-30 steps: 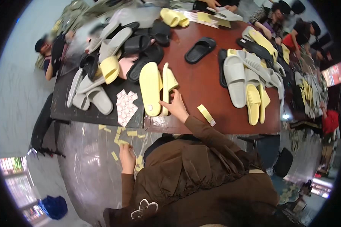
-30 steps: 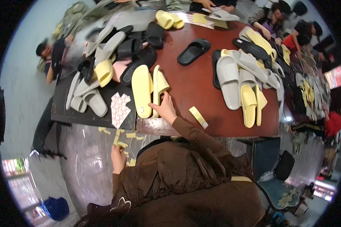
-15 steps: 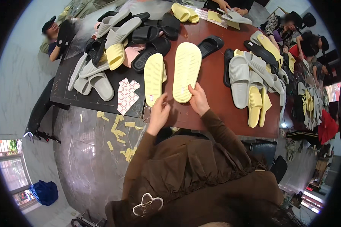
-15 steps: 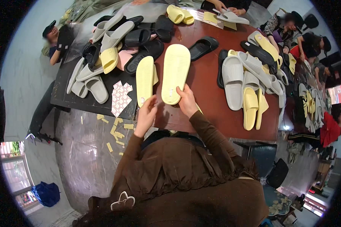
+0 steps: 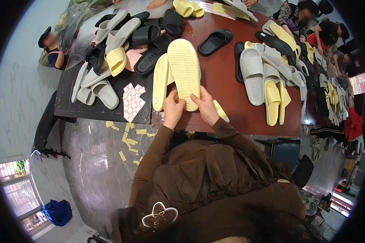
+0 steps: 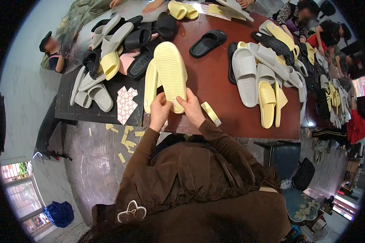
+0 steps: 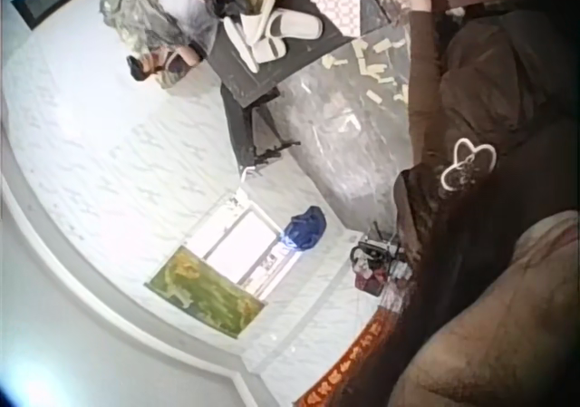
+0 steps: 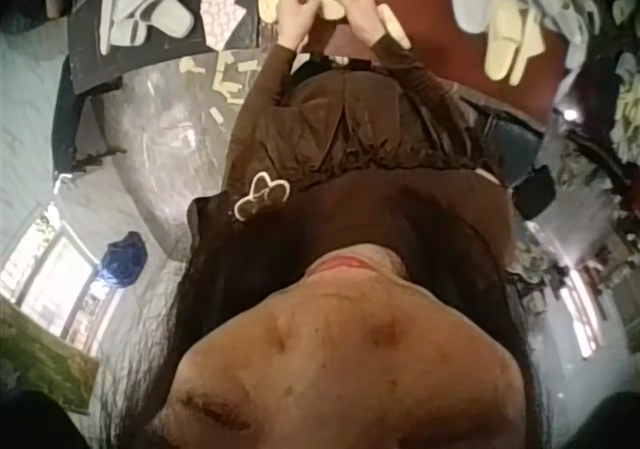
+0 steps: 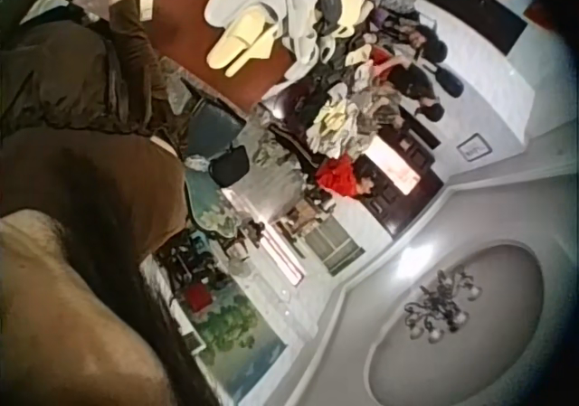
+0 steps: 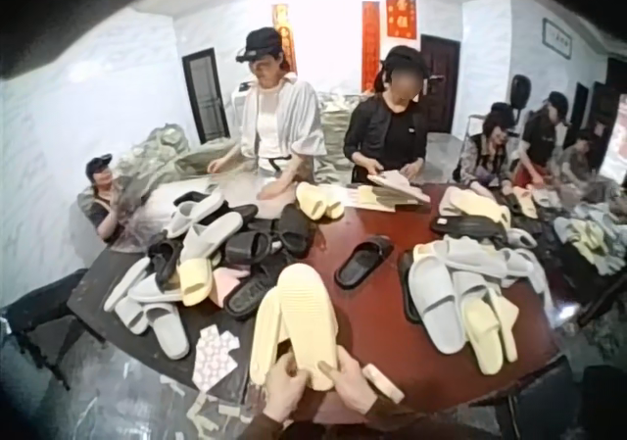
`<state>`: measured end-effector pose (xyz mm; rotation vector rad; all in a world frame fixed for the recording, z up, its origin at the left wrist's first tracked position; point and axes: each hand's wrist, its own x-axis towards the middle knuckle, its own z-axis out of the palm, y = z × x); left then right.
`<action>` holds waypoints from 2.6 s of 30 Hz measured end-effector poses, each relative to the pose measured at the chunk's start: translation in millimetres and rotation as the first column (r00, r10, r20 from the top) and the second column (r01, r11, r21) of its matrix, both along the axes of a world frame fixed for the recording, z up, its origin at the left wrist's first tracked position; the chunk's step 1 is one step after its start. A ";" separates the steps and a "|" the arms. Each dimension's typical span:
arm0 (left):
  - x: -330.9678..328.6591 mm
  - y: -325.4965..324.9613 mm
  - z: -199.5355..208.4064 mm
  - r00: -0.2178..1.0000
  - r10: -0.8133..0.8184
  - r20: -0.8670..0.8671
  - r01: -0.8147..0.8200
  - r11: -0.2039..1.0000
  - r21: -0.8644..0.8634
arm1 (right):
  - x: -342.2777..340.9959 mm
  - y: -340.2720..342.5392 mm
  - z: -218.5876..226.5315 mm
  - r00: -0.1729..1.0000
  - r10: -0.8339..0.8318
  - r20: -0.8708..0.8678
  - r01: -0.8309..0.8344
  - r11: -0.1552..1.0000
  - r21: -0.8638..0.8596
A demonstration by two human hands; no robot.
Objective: The person peels stickers from sticker sheets and applies them to the soles of slippers by hand.
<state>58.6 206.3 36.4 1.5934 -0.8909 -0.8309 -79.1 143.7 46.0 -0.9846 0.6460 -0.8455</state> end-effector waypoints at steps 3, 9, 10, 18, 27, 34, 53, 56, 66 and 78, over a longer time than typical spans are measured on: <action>-0.4 5.3 3.2 0.994 -0.020 -0.111 0.017 1.000 -0.020 | 2.4 0.6 -0.5 0.999 0.013 0.032 -0.013 1.000 0.005; -0.3 3.0 14.5 0.993 -0.001 -0.115 0.008 0.998 0.055 | 5.9 1.2 -4.2 0.999 0.030 0.045 -0.030 1.000 0.010; 1.6 5.2 10.4 0.986 -0.005 -0.168 0.007 1.000 0.009 | 6.5 2.3 -2.9 0.998 0.035 0.045 -0.035 0.999 0.017; -8.3 3.5 17.6 0.925 0.059 -0.376 -0.028 0.996 0.086 | 9.0 6.7 -8.6 0.997 0.029 0.076 -0.033 0.998 0.044; -10.0 14.9 0.9 0.767 -0.014 -0.641 0.035 0.999 0.021 | 9.1 7.9 -13.7 0.998 0.038 0.056 -0.040 0.999 0.024; -10.7 13.6 13.7 0.683 0.103 -0.723 0.008 0.989 0.149 | 14.9 16.4 -12.0 0.999 0.045 0.020 -0.046 0.998 0.039; -14.2 21.7 -5.3 0.644 -0.048 -0.763 0.073 0.997 -0.001 | -11.9 10.1 -14.7 0.789 -0.331 -0.518 -0.166 0.696 -0.698; -18.6 20.4 -9.8 0.641 -0.032 -0.767 0.054 0.999 0.003 | -16.1 12.5 -22.3 0.765 -0.354 -0.537 -0.173 0.691 -0.702; -13.1 20.6 -28.3 0.861 -0.194 -0.471 0.172 0.981 -0.090 | -18.5 0.4 -21.1 0.705 -0.247 -0.665 -0.389 0.649 -0.654; 9.8 8.9 -10.0 0.649 -0.116 -0.751 0.087 0.993 -0.078 | -27.9 70.8 -2.4 0.802 0.202 -0.562 -0.586 0.447 -0.676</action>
